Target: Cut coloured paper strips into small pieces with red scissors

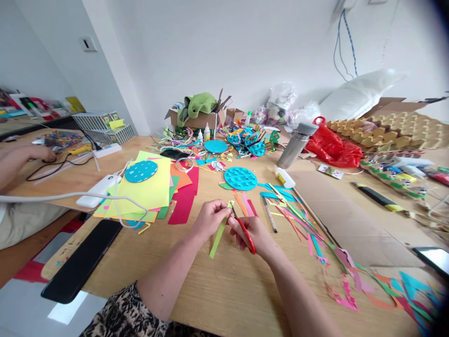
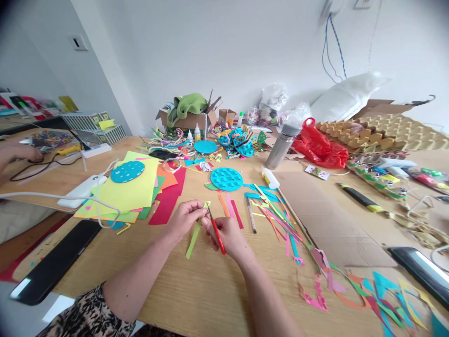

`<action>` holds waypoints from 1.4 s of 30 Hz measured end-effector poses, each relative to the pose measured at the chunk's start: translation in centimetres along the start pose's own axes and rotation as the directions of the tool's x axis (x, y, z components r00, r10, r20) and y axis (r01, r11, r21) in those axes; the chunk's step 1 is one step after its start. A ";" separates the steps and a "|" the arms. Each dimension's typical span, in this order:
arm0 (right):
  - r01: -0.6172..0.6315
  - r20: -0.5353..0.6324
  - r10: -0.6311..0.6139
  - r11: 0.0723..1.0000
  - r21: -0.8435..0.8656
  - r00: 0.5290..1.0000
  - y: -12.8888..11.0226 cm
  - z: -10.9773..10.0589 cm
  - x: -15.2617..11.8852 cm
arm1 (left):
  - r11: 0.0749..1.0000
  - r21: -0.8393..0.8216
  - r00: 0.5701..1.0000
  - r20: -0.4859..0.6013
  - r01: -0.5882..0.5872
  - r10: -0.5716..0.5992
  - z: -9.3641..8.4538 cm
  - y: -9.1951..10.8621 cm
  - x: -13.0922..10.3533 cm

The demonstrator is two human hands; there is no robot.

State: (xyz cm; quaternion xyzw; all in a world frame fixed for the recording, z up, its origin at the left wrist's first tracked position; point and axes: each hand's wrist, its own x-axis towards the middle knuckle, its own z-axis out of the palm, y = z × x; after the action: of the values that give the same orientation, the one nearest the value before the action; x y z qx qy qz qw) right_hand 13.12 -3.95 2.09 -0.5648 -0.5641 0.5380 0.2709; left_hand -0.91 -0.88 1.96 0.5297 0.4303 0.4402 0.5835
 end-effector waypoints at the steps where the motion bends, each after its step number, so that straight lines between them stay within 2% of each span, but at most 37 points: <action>1: 0.008 0.003 -0.008 1.000 0.004 1.000 0.0 0.0 0.0 | 1.000 -0.012 1.000 0.002 0.011 -0.011 0.0 0.1 0.0; 12: 0.026 0.014 -0.027 0.999 0.020 1.000 0.6 0.0 0.2 | 0.995 -0.081 0.998 0.016 0.064 -0.063 0.0 0.2 -0.2; 20: 0.032 0.007 -0.033 0.999 0.023 0.999 0.8 0.1 0.3 | 0.997 -0.071 0.999 -0.030 0.039 -0.041 -0.1 -0.2 0.1; 37: 0.039 0.012 -0.039 0.999 0.019 0.999 0.9 0.2 0.3 | 0.993 -0.099 0.997 -0.024 0.065 -0.067 0.0 -0.3 0.1; 42: 0.042 0.018 -0.042 0.999 0.016 0.999 1.1 0.0 0.4 | 0.985 -0.151 0.996 -0.018 0.086 -0.090 0.0 -0.3 0.1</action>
State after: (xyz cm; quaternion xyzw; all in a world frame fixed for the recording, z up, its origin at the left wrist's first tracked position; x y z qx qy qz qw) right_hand 13.40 -3.86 0.99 -0.5457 -0.5742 0.5417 0.2811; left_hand -0.82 -0.78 1.61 0.4591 0.4262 0.4516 0.6352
